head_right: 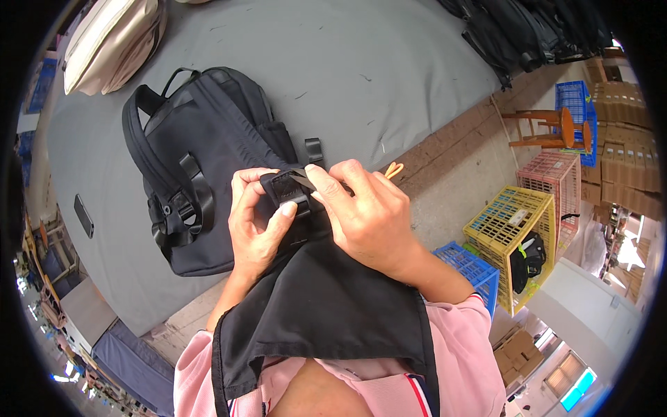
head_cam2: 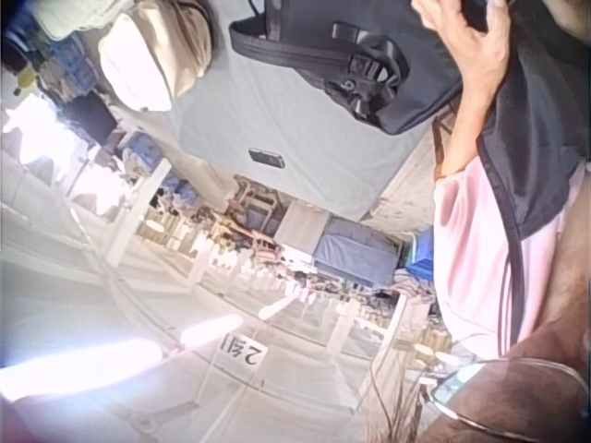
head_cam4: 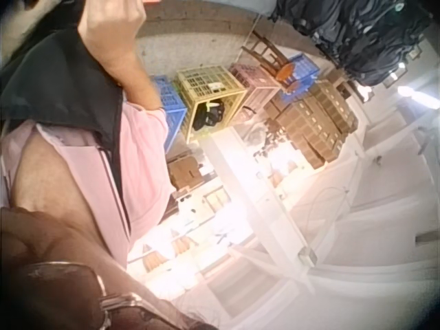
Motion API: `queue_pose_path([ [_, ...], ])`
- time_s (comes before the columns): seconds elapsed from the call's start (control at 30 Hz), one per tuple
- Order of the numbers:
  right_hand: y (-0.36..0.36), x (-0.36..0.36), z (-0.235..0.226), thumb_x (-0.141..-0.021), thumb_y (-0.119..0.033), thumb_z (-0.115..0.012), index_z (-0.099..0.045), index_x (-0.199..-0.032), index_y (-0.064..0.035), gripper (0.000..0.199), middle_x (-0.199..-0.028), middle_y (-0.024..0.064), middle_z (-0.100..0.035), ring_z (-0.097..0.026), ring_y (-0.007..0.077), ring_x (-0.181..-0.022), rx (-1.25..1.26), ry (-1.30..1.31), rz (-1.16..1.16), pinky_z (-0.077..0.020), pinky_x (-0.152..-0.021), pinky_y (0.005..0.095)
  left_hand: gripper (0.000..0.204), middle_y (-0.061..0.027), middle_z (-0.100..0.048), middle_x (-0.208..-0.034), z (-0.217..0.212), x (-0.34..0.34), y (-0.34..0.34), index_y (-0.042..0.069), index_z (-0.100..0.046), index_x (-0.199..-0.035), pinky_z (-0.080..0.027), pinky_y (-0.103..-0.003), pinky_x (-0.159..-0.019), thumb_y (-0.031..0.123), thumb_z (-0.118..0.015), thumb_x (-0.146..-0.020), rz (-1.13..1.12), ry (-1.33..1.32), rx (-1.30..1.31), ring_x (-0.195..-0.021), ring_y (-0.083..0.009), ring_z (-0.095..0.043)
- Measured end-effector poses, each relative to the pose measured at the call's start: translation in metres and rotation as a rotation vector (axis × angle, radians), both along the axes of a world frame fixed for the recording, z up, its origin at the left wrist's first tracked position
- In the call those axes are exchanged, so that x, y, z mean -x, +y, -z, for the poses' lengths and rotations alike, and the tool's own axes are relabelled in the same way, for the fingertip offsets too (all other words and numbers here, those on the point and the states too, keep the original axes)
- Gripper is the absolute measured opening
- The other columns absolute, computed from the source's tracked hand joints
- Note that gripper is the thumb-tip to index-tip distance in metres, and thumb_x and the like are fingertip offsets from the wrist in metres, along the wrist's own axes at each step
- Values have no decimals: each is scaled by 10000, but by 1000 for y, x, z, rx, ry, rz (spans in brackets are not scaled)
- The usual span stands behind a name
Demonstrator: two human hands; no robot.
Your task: The person uses a small orange utility knife to trim excess fabric and threads from the edges and straps of a black backpack. They repeatedly cut small sections of the bag's material and plastic buckles, then move the bag to work on different areas.
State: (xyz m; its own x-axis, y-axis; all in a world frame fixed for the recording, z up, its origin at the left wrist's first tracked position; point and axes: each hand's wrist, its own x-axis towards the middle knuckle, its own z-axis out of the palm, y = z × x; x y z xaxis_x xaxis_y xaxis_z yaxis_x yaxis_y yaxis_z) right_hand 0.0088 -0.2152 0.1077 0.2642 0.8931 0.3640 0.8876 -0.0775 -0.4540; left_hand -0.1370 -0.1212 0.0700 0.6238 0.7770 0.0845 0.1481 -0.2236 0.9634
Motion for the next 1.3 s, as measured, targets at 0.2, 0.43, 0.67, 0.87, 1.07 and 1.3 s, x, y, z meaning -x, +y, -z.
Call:
queue_pose_path([
  [0.2, 10, 8, 12, -765, 20, -646, -599, -1044, -18, 286, -861, 58, -554, -576, 118, -689, -27, 1128, 66, -451, -597, 247, 240, -80, -514, -1032, 1, 1, 1, 12, -622, -950, -373, -315, -901, 123, -699, -753, 76, -140, 281, -999, -194, -463],
  [0.43, 2, 0, 13, -724, 18, -678, -643, -1000, -28, 282, -822, 56, -572, -560, 128, -623, -85, 571, 45, -430, -536, 246, 230, -74, -493, -1060, -1, 3, 5, -3, -620, -973, -367, -302, -921, 105, -691, -782, 83, -254, 478, -1025, -171, -456],
  [0.67, 2, -4, 10, -670, -4, -709, -651, -1008, -57, 347, -764, 58, -573, -573, 204, -593, -74, 200, -15, -457, -528, 319, 237, -69, -492, -1063, 1, 1, 6, -5, -623, -978, -373, -304, -917, 106, -695, -782, 91, -233, 426, -1018, -167, -463],
  [0.87, 4, -4, 7, -662, -11, -713, -657, -1004, -62, 350, -774, 56, -581, -573, 203, -602, -69, 138, -49, -463, -534, 313, 227, -66, -490, -1066, 0, 3, 8, -6, -625, -971, -375, -294, -906, 96, -694, -780, 103, -297, 565, -1023, -165, -462],
  [1.07, 5, -7, 10, -673, -58, -702, -651, -1021, -86, 353, -772, 22, -559, -564, 191, -597, -83, 106, -91, -452, -528, 314, 208, -65, -483, -1062, 2, 5, 12, -7, -623, -946, -366, -283, -903, 88, -669, -766, 127, -270, 576, -1012, -157, -457],
  [1.3, 4, -9, 4, -685, -48, -662, -657, -1018, -84, 336, -759, 21, -559, -560, 167, -594, -67, -64, -151, -427, -525, 296, 198, -69, -482, -1062, -1, 6, 14, -4, -620, -924, -363, -292, -907, 91, -648, -753, 149, -235, 580, -1012, -159, -448],
])
